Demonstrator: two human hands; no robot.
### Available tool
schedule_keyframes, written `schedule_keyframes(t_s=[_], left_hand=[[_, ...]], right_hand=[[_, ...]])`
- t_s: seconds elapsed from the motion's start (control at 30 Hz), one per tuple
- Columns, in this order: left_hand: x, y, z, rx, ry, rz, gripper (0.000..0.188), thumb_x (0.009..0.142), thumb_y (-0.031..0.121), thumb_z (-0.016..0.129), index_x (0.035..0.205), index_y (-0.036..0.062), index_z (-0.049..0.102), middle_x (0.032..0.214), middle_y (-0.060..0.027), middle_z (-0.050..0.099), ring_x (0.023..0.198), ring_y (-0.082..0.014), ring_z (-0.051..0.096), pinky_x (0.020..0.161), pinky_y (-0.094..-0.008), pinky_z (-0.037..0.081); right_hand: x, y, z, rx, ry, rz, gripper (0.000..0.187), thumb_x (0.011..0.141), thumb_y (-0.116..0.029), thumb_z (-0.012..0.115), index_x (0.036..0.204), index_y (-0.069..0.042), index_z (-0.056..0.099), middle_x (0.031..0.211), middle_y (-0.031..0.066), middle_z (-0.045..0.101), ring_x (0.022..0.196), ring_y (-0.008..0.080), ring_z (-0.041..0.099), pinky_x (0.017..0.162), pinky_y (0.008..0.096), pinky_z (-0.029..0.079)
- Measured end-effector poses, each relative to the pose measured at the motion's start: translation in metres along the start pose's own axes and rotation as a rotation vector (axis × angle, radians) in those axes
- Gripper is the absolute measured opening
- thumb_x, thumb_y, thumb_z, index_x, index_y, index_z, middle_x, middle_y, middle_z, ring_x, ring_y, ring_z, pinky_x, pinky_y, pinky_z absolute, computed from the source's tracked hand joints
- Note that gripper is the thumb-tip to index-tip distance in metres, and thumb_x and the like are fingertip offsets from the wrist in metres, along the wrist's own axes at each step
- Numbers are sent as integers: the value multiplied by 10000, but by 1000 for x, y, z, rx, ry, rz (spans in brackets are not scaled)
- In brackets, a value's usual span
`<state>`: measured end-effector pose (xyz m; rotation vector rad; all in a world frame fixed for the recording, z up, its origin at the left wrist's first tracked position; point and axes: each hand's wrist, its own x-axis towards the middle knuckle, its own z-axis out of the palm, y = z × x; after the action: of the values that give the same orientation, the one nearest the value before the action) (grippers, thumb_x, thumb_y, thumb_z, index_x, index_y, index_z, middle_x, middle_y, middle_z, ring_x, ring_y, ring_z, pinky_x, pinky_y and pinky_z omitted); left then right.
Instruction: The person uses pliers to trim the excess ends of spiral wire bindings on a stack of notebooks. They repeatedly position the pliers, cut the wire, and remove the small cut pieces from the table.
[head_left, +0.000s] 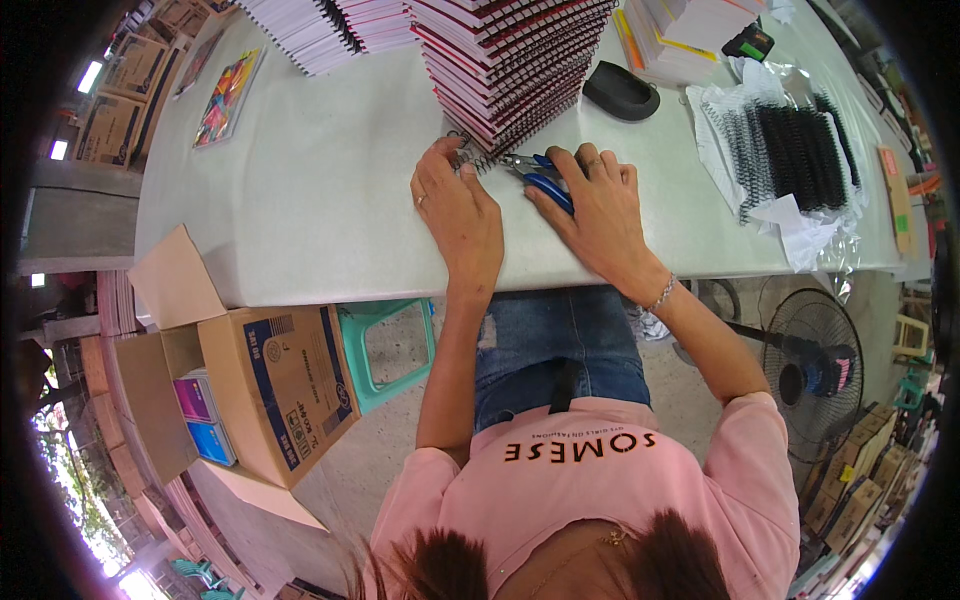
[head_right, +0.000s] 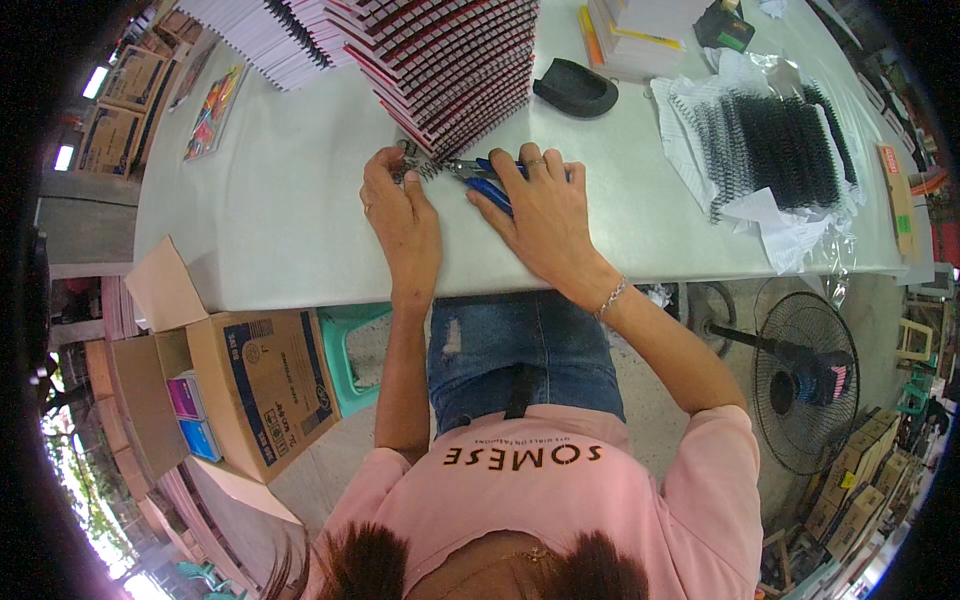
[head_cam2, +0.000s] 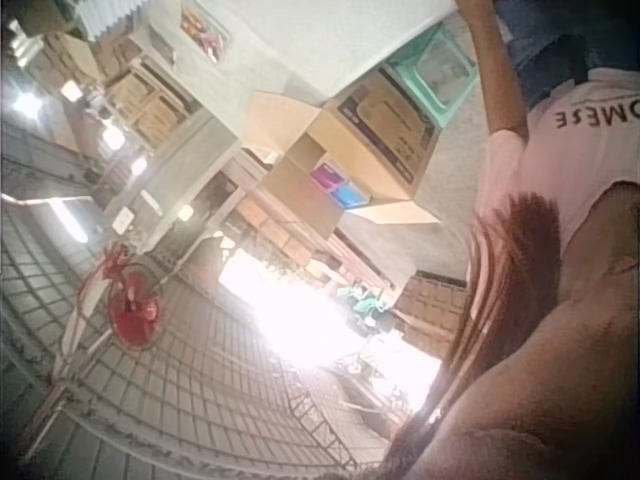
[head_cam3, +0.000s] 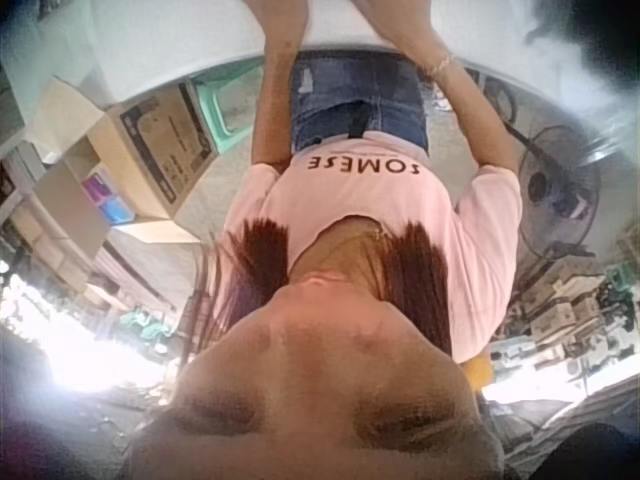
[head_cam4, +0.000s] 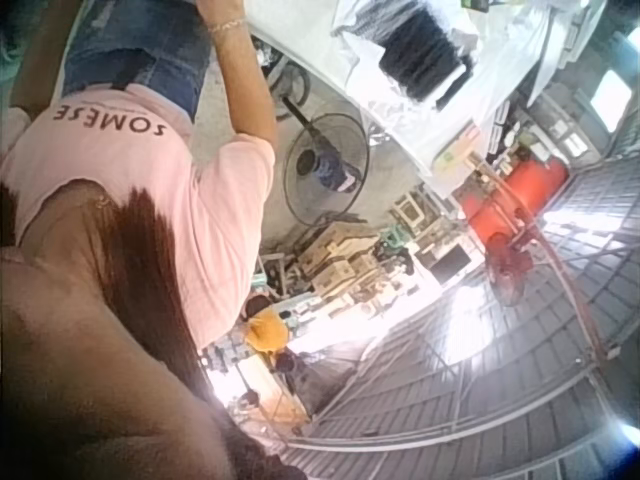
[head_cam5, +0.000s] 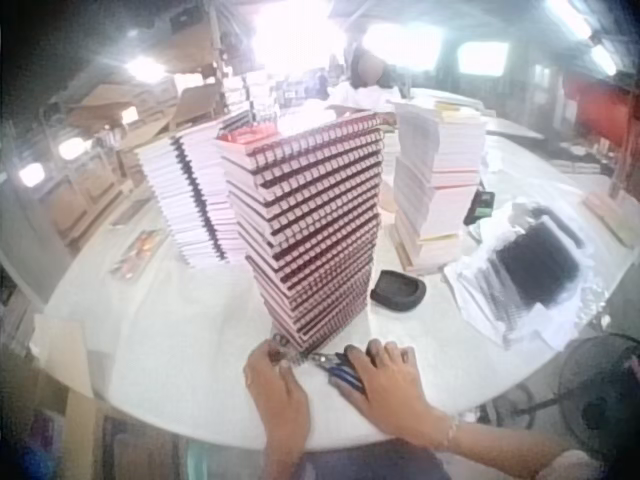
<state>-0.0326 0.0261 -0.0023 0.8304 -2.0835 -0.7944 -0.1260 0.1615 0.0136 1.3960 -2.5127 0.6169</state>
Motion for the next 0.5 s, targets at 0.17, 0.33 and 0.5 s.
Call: schedule_keyframes(t_s=[0.17,0.33,0.5], left_hand=[[0,0,-4,121,-68,61,303,953,63,565,1249,2,541,1289,-202,535,1217,-353,486,1066,-498,346],[0,0,-2,72,-47,59,414,856,82,660,1252,42,546,1405,-191,436,1346,-398,397,1134,-521,292],[12,-11,-11,166,-105,179,454,818,133,734,1235,81,564,1424,-163,461,1397,-359,375,1158,-513,253]], right_hand=[[3,1,4,11,30,-36,468,965,-449,642,1273,-98,605,1101,153,618,998,274,535,871,440,385],[5,4,6,19,36,-49,454,966,-443,642,1264,-102,608,1085,148,615,986,274,542,864,443,393],[5,2,3,22,22,-41,447,965,-442,642,1251,-101,610,1083,143,617,979,273,543,856,443,396]])
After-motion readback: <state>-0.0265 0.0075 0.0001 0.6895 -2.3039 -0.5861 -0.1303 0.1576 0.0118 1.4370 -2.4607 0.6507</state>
